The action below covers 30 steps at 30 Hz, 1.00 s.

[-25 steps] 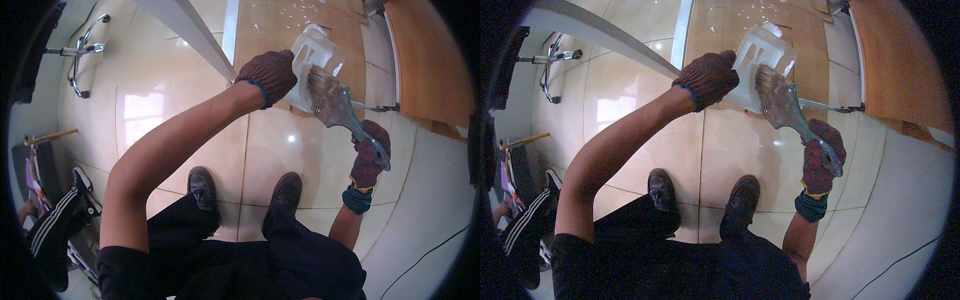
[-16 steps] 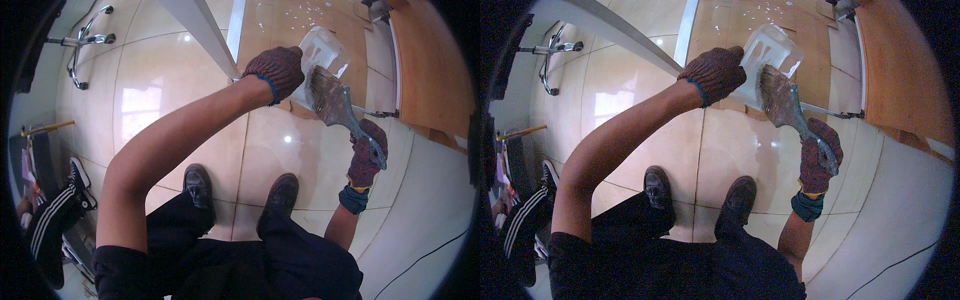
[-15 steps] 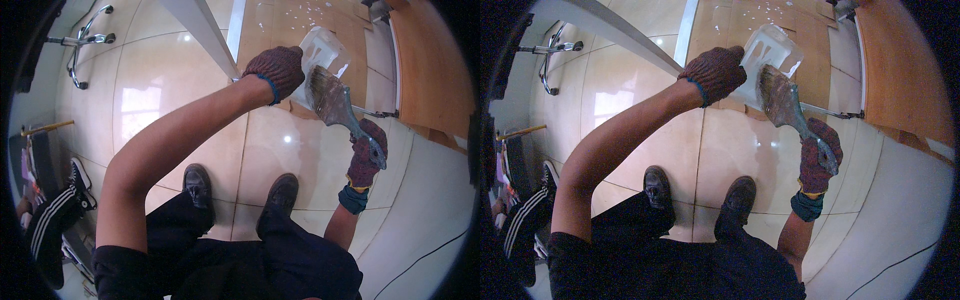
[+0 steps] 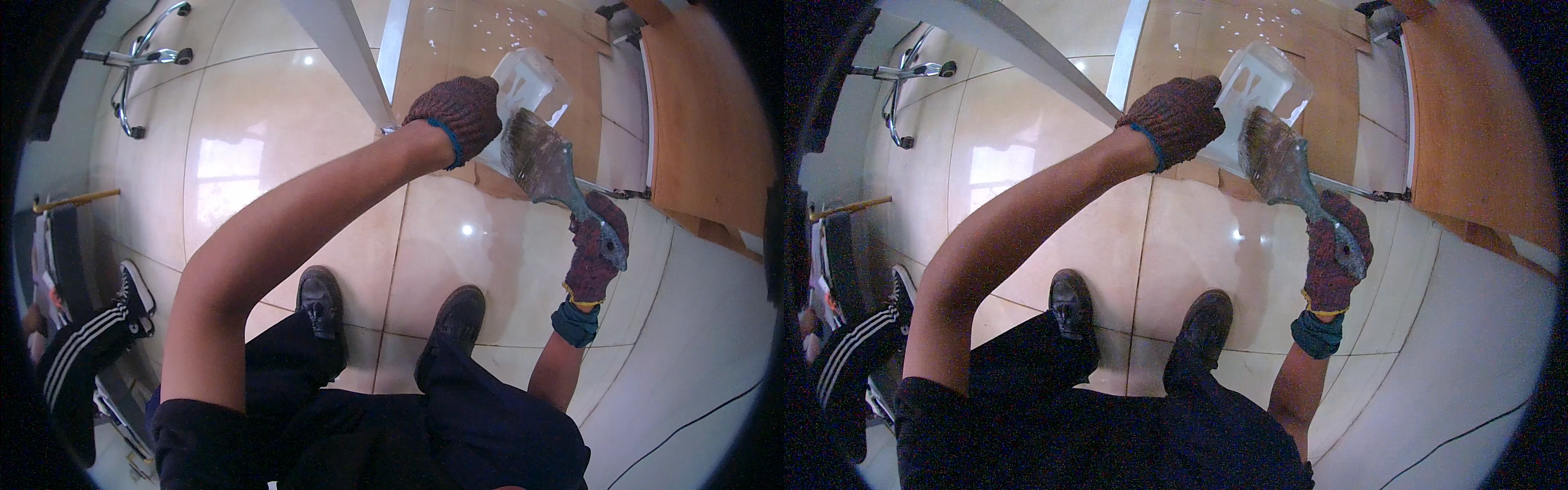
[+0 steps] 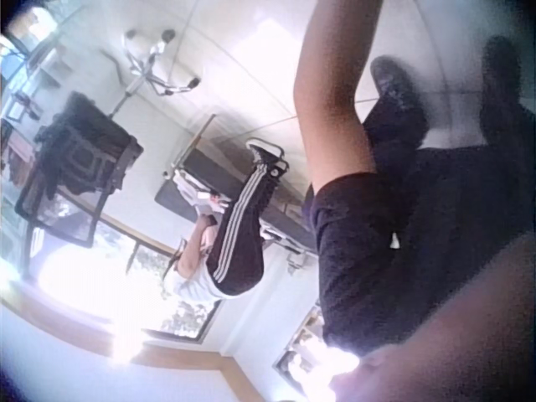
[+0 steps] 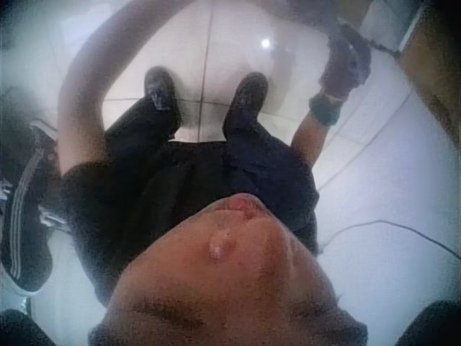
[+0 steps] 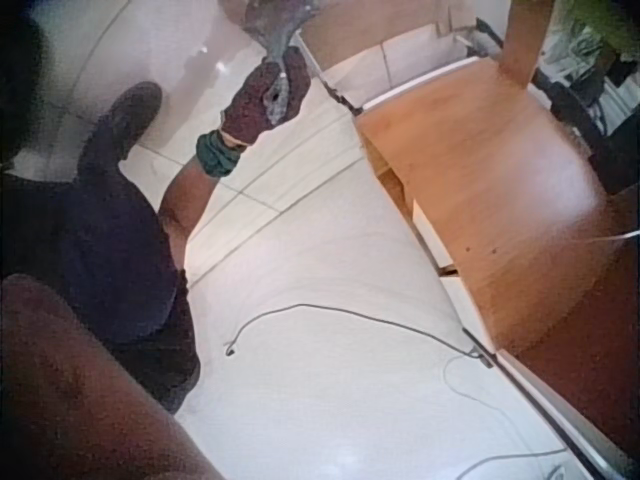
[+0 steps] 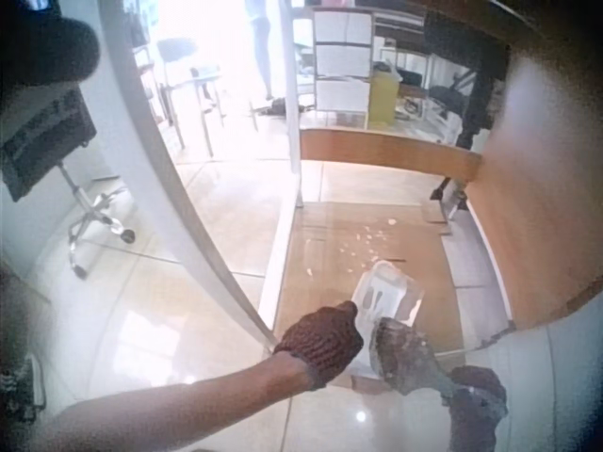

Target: The person sits on the floor and paints a white metal frame using a paintbrush and a small container of white paint. They repeatedly dip the brush into the paint and apply it to the frame's edges and surfaces.

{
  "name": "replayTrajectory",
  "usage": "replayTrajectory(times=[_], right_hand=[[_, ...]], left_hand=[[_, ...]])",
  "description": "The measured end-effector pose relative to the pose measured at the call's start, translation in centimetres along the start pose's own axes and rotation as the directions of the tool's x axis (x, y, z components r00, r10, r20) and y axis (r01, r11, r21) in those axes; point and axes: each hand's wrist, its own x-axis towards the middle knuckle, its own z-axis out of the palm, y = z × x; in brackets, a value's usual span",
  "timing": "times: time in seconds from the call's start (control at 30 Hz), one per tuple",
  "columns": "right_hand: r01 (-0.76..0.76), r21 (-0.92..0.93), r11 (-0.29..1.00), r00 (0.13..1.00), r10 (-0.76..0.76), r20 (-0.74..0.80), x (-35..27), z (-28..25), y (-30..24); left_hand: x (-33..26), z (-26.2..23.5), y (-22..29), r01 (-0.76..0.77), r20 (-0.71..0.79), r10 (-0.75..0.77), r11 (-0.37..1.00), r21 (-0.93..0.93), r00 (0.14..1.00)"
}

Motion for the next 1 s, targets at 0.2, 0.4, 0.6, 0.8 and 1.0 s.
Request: replayTrajectory(times=[0.2, 0.4, 0.6, 0.8, 1.0], right_hand=[[-0.01, 0.114, 0.993, 0.99, 0.026, -0.14, -0.4, -0.2, -0.5], [-0.056, 0.038, 0.998, 0.967, 0.064, -0.248, -0.6, 0.3, -1.9], [-0.024, 0.016, 1.0, 0.975, 0.027, -0.219, -0.6, 0.3, -1.9], [-0.054, 0.017, 0.998, 0.953, 0.057, -0.298, -0.5, 0.9, -2.5], [-0.032, 0.086, 0.996, 0.95, 0.057, -0.307, -0.3, 0.4, -2.3]], left_hand=[[0.0, -0.1, -1.0, 0.033, 0.01, -0.033, 0.999, -0.023, 0.999], [0.3, 0.0, -1.1, -0.008, -0.024, 0.007, 1.0, -0.021, 1.0], [0.8, 0.4, -1.5, -0.022, -0.074, 0.022, 1.0, 0.0, 0.997], [1.0, 0.5, -1.5, 0.022, -0.068, -0.021, 1.0, 0.016, 0.997], [1.1, 0.4, -2.0, 0.01, -0.071, -0.01, 1.0, 0.01, 0.997]])
